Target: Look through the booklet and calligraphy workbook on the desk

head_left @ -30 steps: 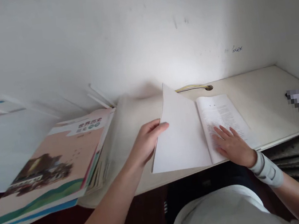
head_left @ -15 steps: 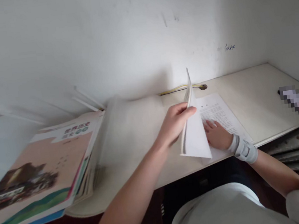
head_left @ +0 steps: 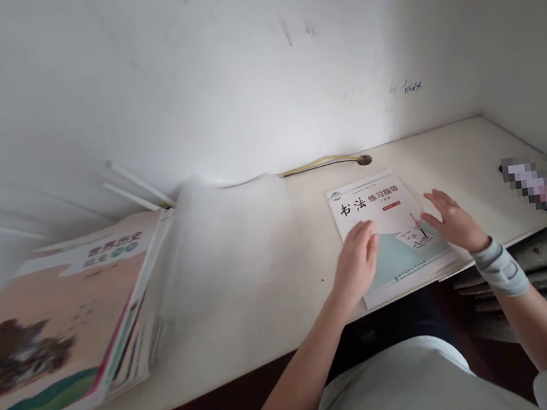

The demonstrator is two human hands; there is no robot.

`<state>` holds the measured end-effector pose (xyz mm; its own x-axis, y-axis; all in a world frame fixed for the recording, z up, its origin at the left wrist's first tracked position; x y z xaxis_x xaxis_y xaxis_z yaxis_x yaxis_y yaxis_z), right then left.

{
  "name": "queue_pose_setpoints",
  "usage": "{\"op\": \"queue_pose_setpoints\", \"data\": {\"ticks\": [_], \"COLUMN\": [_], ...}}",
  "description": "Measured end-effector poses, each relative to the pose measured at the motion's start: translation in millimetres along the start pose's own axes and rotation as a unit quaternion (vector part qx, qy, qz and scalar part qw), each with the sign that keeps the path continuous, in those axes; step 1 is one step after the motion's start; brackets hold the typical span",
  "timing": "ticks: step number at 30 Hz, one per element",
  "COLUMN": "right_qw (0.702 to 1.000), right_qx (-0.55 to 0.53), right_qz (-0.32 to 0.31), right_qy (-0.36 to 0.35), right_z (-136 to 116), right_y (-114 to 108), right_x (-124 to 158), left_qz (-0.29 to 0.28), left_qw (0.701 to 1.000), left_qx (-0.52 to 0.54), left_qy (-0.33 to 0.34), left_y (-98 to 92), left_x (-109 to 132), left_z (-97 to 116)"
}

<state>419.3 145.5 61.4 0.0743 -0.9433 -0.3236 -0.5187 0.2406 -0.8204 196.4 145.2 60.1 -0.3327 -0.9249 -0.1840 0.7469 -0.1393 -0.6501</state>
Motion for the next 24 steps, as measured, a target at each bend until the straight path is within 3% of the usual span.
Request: {"op": "queue_pose_setpoints", "data": {"ticks": [2, 3, 5, 8, 11, 13, 17, 24], "right_qw": [0.992, 0.982, 0.955, 0.921, 0.912, 0.920, 0.932, 0.930], "right_qx": [0.085, 0.108, 0.140, 0.158, 0.168, 0.178, 0.190, 0.193], "right_qz": [-0.020, -0.054, -0.125, -0.223, -0.277, -0.272, -0.252, -0.255], "right_qy": [-0.090, -0.143, -0.229, -0.277, -0.251, -0.220, -0.180, -0.182], "right_z": [-35.0, -56.2, -96.1, -130.9, -134.1, -127.9, -117.6, -115.7], "right_y": [10.5, 21.4, 48.5, 93.7, 128.0, 138.2, 140.2, 136.6], "right_x": [-0.4, -3.0, -13.6, -39.2, -59.7, -64.9, -61.7, -59.6], "left_qz": [0.073, 0.083, 0.061, 0.005, -0.011, -0.003, 0.011, -0.002], "left_qw": [0.992, 0.986, 0.974, 0.957, 0.945, 0.940, 0.934, 0.935], "left_qx": [-0.100, -0.142, -0.211, -0.286, -0.325, -0.339, -0.357, -0.351], "left_qy": [-0.009, -0.022, -0.046, -0.055, -0.044, -0.038, -0.028, -0.041], "left_y": [-14.6, -16.8, -13.4, -2.1, 2.4, 2.1, 2.0, 2.4], "left_x": [20.7, 29.6, 42.7, 52.1, 54.3, 54.8, 55.9, 56.0], "left_z": [-23.6, -36.2, -57.2, -69.4, -64.8, -60.6, -57.4, -58.0]}}
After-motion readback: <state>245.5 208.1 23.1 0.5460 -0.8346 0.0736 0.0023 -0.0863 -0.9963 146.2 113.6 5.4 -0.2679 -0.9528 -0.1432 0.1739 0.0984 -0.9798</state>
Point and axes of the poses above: each hand's wrist, its own x-axis away from the middle knuckle, its own y-axis out of the palm, z = x × y, the point moved 6 cm from there along -x, towards the middle knuckle, and after that the axes turned 4 degrees about -y, right-handed, at the moved point
